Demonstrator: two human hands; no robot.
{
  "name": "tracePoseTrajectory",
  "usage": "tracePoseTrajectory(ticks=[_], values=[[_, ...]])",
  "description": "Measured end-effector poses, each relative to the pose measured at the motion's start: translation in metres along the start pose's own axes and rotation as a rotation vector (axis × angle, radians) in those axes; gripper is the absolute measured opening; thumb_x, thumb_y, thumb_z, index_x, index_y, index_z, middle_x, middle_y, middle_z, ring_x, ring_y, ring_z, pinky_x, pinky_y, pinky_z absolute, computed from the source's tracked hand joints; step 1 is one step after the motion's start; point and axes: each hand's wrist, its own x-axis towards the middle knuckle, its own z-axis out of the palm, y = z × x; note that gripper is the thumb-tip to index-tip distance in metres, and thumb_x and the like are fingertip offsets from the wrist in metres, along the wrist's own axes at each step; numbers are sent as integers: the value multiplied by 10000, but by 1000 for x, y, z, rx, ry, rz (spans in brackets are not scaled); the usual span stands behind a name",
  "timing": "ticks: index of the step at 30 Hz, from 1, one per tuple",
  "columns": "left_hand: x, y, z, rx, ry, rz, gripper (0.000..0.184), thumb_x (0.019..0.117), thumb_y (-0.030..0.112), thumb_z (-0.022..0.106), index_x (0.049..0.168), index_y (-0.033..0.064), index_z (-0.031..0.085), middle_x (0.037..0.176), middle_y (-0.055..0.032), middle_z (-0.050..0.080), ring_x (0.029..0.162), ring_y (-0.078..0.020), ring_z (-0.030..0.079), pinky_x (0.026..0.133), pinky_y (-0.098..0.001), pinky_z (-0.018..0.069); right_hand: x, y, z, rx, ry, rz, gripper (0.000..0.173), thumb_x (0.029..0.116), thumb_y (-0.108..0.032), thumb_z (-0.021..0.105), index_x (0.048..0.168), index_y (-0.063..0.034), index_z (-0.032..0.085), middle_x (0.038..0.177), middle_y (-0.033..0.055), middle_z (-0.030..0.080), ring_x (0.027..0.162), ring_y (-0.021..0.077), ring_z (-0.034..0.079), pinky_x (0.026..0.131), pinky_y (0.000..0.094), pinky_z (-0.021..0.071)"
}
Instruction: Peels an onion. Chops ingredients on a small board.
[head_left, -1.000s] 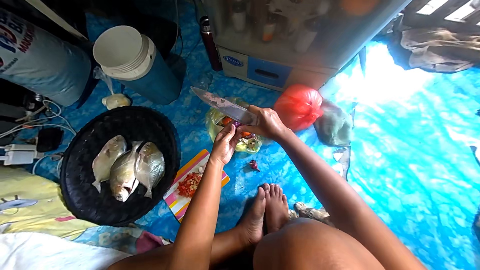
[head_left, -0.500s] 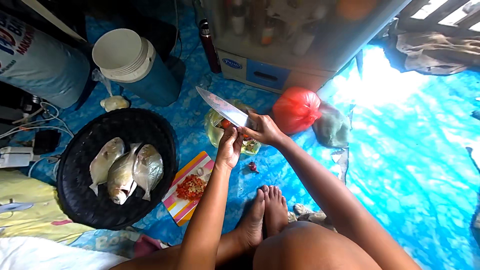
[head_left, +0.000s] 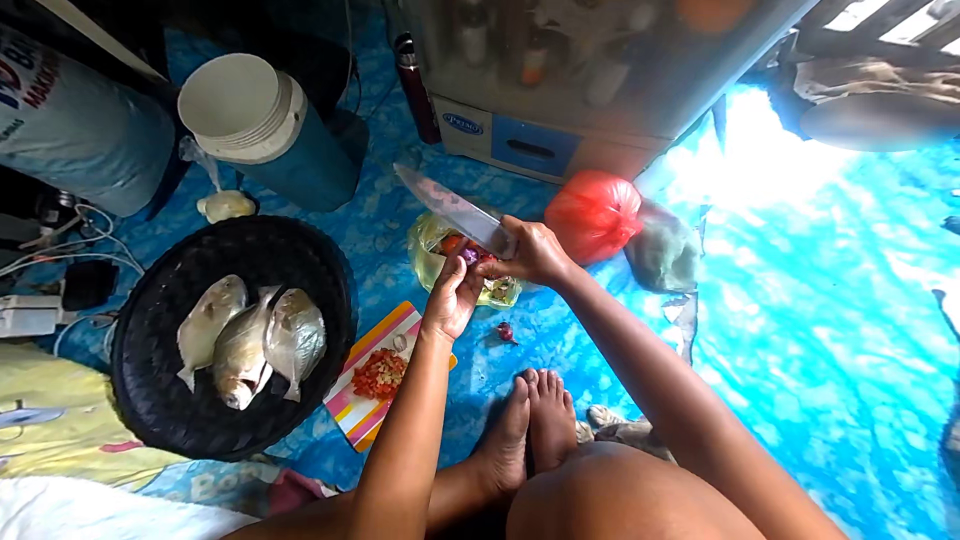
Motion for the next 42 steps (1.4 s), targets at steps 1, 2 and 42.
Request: tracePoseTrajectory(ticks=[1, 2, 42], values=[[0, 0, 0, 16, -5, -6, 318, 1109, 30, 162, 1262, -23, 435, 1058, -71, 534, 932, -44, 574, 850, -129, 470, 0, -1, 0, -17, -13, -11, 646, 788, -563, 813, 1035, 9, 640, 817, 164, 680, 794, 343, 699, 699, 564, 540], [0, 1, 0, 28, -7, -9, 316, 1109, 31, 163, 1261, -24, 434, 1058, -72, 532, 929, -45, 573, 847, -128, 470, 0, -1, 2, -31, -13, -31, 631, 811, -566, 791, 1029, 8, 642, 807, 164, 676, 786, 345, 700, 688, 561, 540], [148, -59, -121, 52, -229, 104, 290, 1124, 166, 342, 1339, 150, 536, 1109, 14, 657, 903, -54, 657, 849, -203, 553, -1, -1, -4, -100, 6, 42, 575, 840, -528, 783, 993, 10, 653, 805, 181, 686, 796, 374, 706, 706, 585, 533]])
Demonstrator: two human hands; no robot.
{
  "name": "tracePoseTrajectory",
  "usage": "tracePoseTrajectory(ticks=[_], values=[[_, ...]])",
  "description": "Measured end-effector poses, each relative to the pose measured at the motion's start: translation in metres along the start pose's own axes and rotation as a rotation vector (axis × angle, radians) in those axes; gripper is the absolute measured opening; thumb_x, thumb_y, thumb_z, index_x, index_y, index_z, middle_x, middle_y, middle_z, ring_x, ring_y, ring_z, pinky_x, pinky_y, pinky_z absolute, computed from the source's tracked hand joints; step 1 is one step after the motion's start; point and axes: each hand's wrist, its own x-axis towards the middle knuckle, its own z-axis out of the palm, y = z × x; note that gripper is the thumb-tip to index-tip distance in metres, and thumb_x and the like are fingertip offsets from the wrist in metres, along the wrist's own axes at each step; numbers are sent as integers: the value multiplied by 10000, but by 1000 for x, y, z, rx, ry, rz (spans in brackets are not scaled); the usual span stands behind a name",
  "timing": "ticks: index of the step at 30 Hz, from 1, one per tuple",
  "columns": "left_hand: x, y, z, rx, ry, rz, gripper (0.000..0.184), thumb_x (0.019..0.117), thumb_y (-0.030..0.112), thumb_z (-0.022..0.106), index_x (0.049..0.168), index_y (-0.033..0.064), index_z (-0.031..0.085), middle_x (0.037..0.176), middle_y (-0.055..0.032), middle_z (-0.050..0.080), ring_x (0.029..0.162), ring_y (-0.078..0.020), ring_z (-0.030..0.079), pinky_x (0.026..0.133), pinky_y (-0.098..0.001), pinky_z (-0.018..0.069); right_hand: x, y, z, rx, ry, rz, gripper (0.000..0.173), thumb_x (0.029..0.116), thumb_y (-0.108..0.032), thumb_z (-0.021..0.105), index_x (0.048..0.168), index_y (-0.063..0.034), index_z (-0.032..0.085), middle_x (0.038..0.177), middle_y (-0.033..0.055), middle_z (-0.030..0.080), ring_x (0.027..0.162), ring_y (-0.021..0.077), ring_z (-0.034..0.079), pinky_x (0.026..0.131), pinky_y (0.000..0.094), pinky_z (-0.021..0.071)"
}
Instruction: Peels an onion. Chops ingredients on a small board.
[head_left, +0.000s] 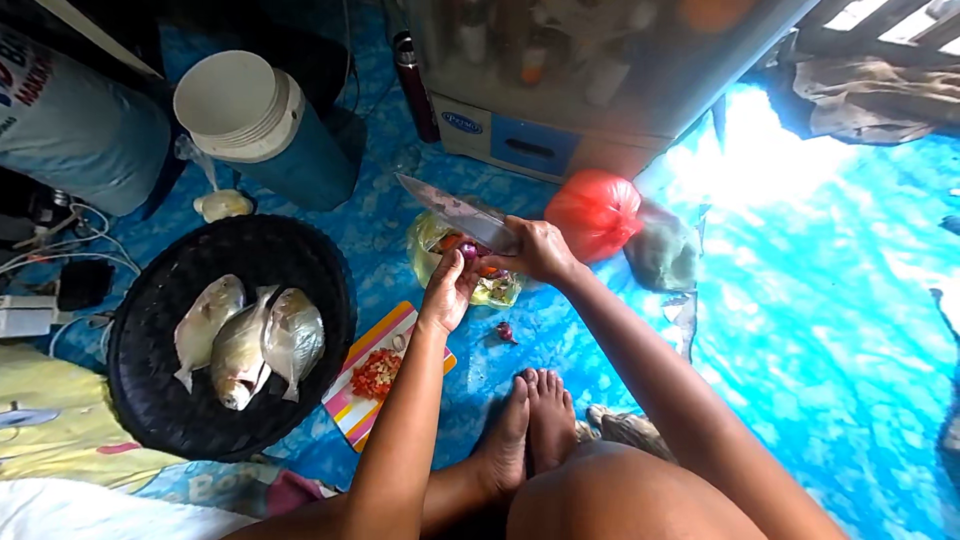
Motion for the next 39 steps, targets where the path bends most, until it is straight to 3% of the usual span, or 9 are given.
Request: tracePoseTrajectory(ticks=[4, 13, 20, 25, 33, 39], values=[[0, 0, -2, -7, -95, -6, 281, 1122, 149, 323, 1237, 159, 578, 1035, 22, 668, 871, -45, 659, 835, -194, 558, 1, 0, 0, 28, 2, -101, 595, 843, -558, 758, 981, 11, 654, 782, 168, 673, 759, 348, 697, 674, 555, 529], [-5, 2, 4, -12, -78, -50, 274, 1123, 148, 315, 1112, 151, 588, 926, 34, 662, 806, -36, 648, 806, -185, 553, 1, 2, 1, -36, 48, -187, 586, 879, -581, 692, 877, 2, 630, 676, 144, 623, 661, 333, 671, 599, 521, 502], [-8, 4, 7, -21, -80, -88, 295, 1123, 143, 311, 1052, 145, 597, 885, 29, 667, 773, -36, 652, 780, -178, 559, 0, 2, -5, -47, 29, -212, 597, 889, -584, 686, 913, 12, 656, 698, 153, 644, 679, 335, 678, 627, 526, 510], [-9, 3, 11, -40, -67, -97, 294, 1124, 150, 306, 1059, 160, 593, 886, 38, 656, 766, -30, 640, 762, -169, 551, -2, 6, -1, -24, 64, -237, 568, 913, -554, 662, 885, 13, 647, 665, 146, 622, 634, 322, 658, 591, 514, 491], [-11, -3, 23, -163, 14, -38, 232, 1123, 173, 346, 1128, 156, 578, 957, 15, 671, 823, -54, 668, 803, -193, 567, -3, 5, 5, 136, 0, -111, 554, 937, -531, 625, 967, 19, 688, 747, 150, 669, 711, 315, 683, 656, 546, 523], [-8, 3, 29, -182, 162, 14, 161, 1096, 85, 405, 1151, 151, 541, 945, 12, 657, 806, -62, 669, 769, -204, 581, -7, 0, 14, 236, -12, -123, 539, 923, -527, 648, 903, 12, 669, 702, 125, 634, 658, 276, 648, 622, 516, 508]])
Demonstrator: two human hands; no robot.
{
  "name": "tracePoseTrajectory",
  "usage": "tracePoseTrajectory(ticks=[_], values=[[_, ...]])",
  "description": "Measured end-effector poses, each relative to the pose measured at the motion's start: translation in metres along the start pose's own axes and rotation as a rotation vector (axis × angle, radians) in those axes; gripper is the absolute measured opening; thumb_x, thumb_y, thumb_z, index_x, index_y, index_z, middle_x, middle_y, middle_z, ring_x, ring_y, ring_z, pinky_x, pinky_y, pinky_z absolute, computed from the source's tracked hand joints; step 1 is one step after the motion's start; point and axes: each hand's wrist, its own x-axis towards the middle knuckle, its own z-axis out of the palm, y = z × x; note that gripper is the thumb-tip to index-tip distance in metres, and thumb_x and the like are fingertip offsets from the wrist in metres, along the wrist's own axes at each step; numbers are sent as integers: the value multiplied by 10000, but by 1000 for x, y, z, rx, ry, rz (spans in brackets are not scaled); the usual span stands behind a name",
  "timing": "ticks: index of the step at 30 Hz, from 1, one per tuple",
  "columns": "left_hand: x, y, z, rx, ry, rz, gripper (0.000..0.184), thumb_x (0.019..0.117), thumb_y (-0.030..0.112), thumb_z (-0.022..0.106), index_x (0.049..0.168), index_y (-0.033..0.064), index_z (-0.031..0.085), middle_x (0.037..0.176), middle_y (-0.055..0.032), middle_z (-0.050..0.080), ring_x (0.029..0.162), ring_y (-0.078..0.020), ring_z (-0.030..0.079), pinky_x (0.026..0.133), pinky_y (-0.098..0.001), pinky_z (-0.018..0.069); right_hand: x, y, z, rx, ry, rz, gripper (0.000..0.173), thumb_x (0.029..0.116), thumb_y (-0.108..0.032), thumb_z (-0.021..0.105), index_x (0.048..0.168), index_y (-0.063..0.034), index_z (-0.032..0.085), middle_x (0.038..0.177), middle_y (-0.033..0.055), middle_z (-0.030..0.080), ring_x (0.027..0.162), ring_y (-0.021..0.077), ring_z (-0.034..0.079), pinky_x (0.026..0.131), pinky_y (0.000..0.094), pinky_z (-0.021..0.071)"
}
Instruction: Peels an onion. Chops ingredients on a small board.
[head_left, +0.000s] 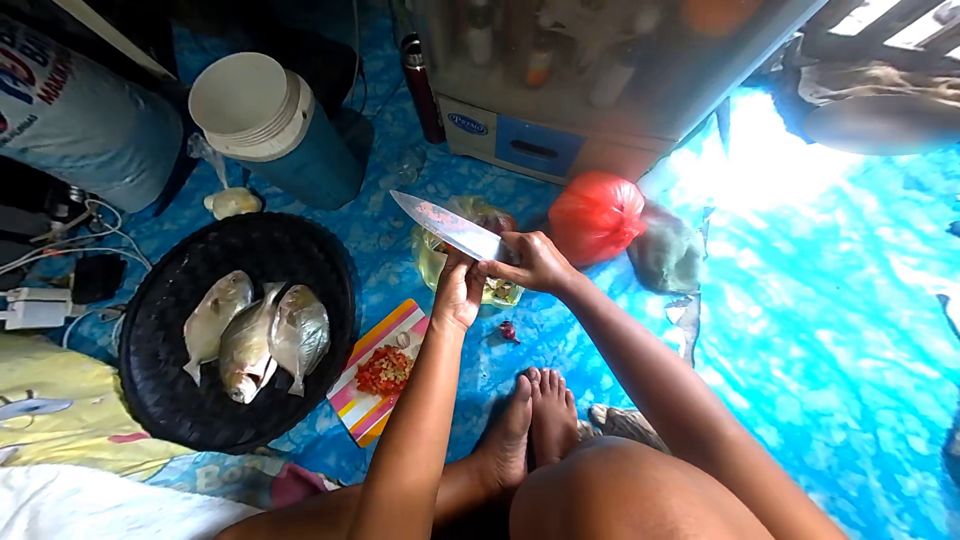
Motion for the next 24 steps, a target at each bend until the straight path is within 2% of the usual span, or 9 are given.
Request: tracePoseTrajectory(ticks=[2, 5, 8, 10, 13, 16, 19, 22, 24], values=[[3, 2, -5, -23, -12, 17, 136, 1095, 122, 446, 1171, 150, 555, 986, 5, 675, 844, -69, 681, 801, -213, 583, 0, 2, 0, 91, 29, 44, 510, 928, -503, 664, 954, 5, 692, 722, 91, 649, 662, 207, 644, 638, 461, 527], [4, 5, -10, -80, 7, 38, 176, 1094, 103, 451, 1234, 120, 557, 1149, -24, 675, 1032, -104, 686, 930, -238, 567, 2, 7, -8, 123, 81, 134, 480, 935, -491, 666, 971, -12, 690, 742, 59, 655, 673, 152, 640, 653, 405, 532], [6, 5, -16, -75, 0, 14, 301, 1109, 84, 382, 1402, 112, 445, 1336, -64, 596, 1174, -151, 643, 1011, -276, 531, 5, 8, -15, -82, 66, 233, 496, 958, -487, 656, 956, 8, 655, 759, 143, 654, 738, 315, 675, 688, 554, 525], [6, 4, -17, -58, 2, 1, 309, 1108, 77, 376, 1407, 125, 439, 1320, -66, 598, 1159, -168, 652, 998, -293, 541, 9, 3, -18, -184, 5, 317, 455, 994, -445, 647, 998, 10, 643, 810, 186, 671, 811, 383, 693, 723, 600, 526], [7, 2, -20, -63, -8, 10, 283, 1096, 38, 378, 1337, 128, 498, 1282, -43, 636, 1144, -155, 661, 1001, -298, 540, 11, 1, -13, -245, 5, 379, 455, 1020, -453, 603, 1000, -1, 653, 826, 196, 678, 837, 397, 697, 725, 597, 524], [7, 1, -22, -28, -50, 16, 310, 1095, 25, 363, 1344, 119, 521, 1275, -31, 651, 1157, -141, 653, 1018, -297, 525, 10, -6, -11, -344, 55, 420, 524, 946, -541, 667, 962, -16, 669, 823, 189, 699, 838, 399, 712, 717, 596, 528], [8, 2, -19, 40, -79, 13, 349, 1094, 26, 376, 1411, 103, 499, 1270, -38, 655, 1138, -126, 658, 1011, -275, 523, 8, -4, -10, -334, 116, 324, 571, 829, -543, 783, 953, 0, 659, 786, 180, 689, 789, 388, 707, 689, 584, 525], [8, 2, -19, 85, -134, 15, 365, 1086, 7, 390, 1425, 82, 502, 1287, -44, 640, 1113, -117, 661, 991, -260, 536, 6, 8, -10, -186, 89, 146, 584, 821, -538, 779, 946, 17, 644, 750, 160, 657, 736, 351, 684, 661, 558, 519], [8, 1, -18, 99, -158, 8, 338, 1083, -4, 374, 1370, 89, 528, 1196, -23, 652, 1043, -95, 667, 949, -245, 551, 6, 6, -9, -139, 51, 114, 599, 828, -550, 766, 974, 19, 646, 762, 155, 659, 748, 336, 682, 675, 553, 519]])
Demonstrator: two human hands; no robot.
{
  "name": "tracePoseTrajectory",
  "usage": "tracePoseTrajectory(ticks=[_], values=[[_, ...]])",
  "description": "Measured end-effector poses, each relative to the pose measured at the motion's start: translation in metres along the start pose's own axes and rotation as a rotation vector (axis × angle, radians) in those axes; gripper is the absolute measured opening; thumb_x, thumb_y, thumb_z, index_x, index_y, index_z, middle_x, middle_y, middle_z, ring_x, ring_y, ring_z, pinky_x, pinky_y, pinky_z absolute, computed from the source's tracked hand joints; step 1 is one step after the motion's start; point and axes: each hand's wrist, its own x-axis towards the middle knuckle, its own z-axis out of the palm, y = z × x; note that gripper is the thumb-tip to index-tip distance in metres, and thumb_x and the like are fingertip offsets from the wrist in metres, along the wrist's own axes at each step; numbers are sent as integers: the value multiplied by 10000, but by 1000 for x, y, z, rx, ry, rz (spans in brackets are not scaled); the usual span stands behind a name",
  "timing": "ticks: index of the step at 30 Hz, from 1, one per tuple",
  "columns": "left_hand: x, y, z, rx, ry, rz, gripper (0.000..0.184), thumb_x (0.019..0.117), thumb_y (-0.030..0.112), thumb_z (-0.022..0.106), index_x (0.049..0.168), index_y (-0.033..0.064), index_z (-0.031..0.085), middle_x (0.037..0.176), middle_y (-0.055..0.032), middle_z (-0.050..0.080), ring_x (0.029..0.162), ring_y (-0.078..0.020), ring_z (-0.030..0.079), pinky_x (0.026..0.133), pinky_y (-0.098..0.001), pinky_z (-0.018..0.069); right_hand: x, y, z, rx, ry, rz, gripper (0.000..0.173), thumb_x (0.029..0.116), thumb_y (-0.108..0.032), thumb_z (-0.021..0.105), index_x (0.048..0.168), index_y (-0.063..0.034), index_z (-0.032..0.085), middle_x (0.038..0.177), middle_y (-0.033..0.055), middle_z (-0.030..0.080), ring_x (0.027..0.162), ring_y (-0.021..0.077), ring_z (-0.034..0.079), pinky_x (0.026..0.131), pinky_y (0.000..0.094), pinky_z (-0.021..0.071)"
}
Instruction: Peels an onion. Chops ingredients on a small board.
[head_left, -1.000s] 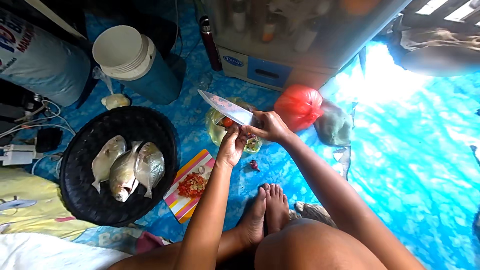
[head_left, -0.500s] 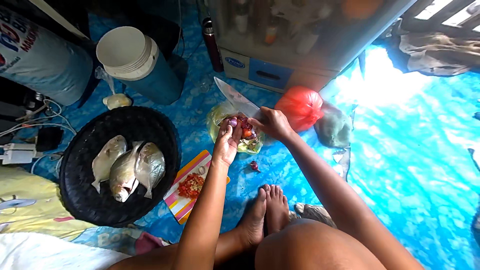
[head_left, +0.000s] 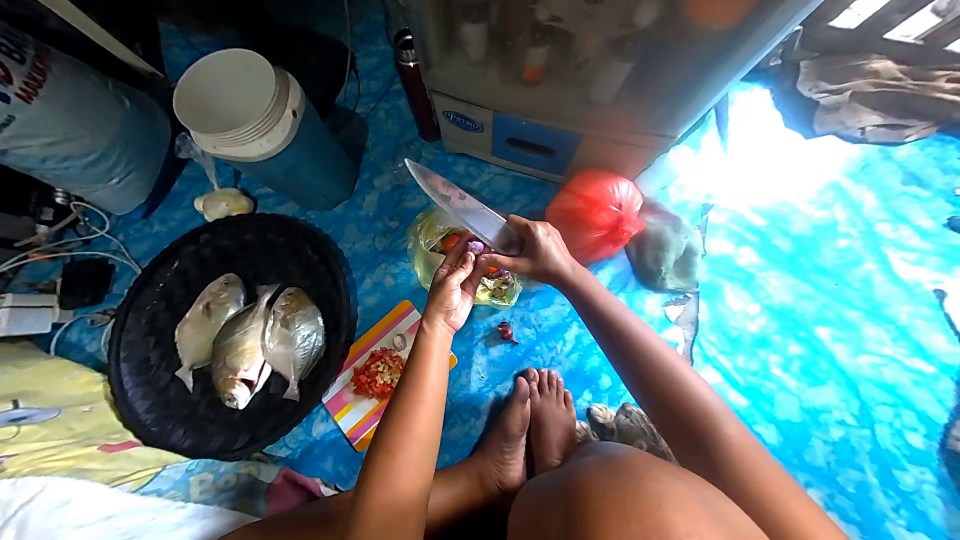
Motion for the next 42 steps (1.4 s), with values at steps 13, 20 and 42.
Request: tracePoseTrajectory(ticks=[13, 20, 42], values=[[-6, -10, 10, 77, 69, 106, 305, 1055, -14, 482, 1346, 31, 559, 1180, -22, 688, 1050, -88, 681, 982, -257, 545, -5, -3, 17, 124, 89, 17, 562, 941, -550, 643, 896, 10, 669, 699, 122, 634, 670, 279, 652, 633, 519, 511], [-1, -9, 7, 247, 106, 198, 349, 1048, 20, 531, 1396, 33, 529, 1249, -39, 652, 1078, -90, 654, 975, -274, 538, -4, -4, 12, 95, 71, 61, 534, 935, -530, 658, 881, 2, 661, 706, 121, 629, 675, 289, 648, 628, 528, 504], [1, -2, 1, 389, 74, 262, 382, 1005, -21, 592, 1384, 9, 567, 1273, -65, 654, 1077, -91, 644, 952, -270, 532, 1, 0, 7, 23, 59, -3, 595, 872, -581, 709, 914, 9, 646, 722, 139, 643, 706, 314, 672, 643, 539, 510]])
